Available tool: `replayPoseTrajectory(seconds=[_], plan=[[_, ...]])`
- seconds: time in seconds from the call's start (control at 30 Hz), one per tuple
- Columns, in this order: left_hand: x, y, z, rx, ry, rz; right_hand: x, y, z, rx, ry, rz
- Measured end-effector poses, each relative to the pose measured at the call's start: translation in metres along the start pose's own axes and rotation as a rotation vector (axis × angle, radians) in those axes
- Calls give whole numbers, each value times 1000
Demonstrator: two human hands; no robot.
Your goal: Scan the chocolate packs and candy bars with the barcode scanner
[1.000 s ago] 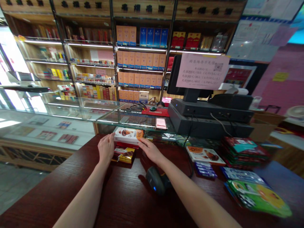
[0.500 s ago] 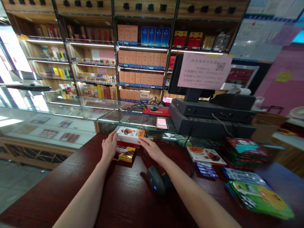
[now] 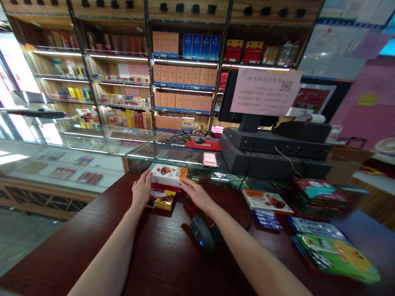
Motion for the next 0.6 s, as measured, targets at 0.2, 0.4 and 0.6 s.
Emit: replayPoseTrajectory(seconds=[0.2,0.4,0.6], plan=[[-2,0,0,17,6,6,2,-5,4,25,-3,-74],[-4,3,1,-6,10,1,3,-7,4,28,-14,-101],[-5,5,2,-22,8,8,2,-8,7,40,-7,-103]])
Point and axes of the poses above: each hand's wrist, its own z-axis away from the middle knuckle, its own x-axis out of the palm, y = z × x, the point moved 7 cm from there along -z, towards the middle knuckle, and after that the axes turned 9 degrees about x, right-handed, at the moved point
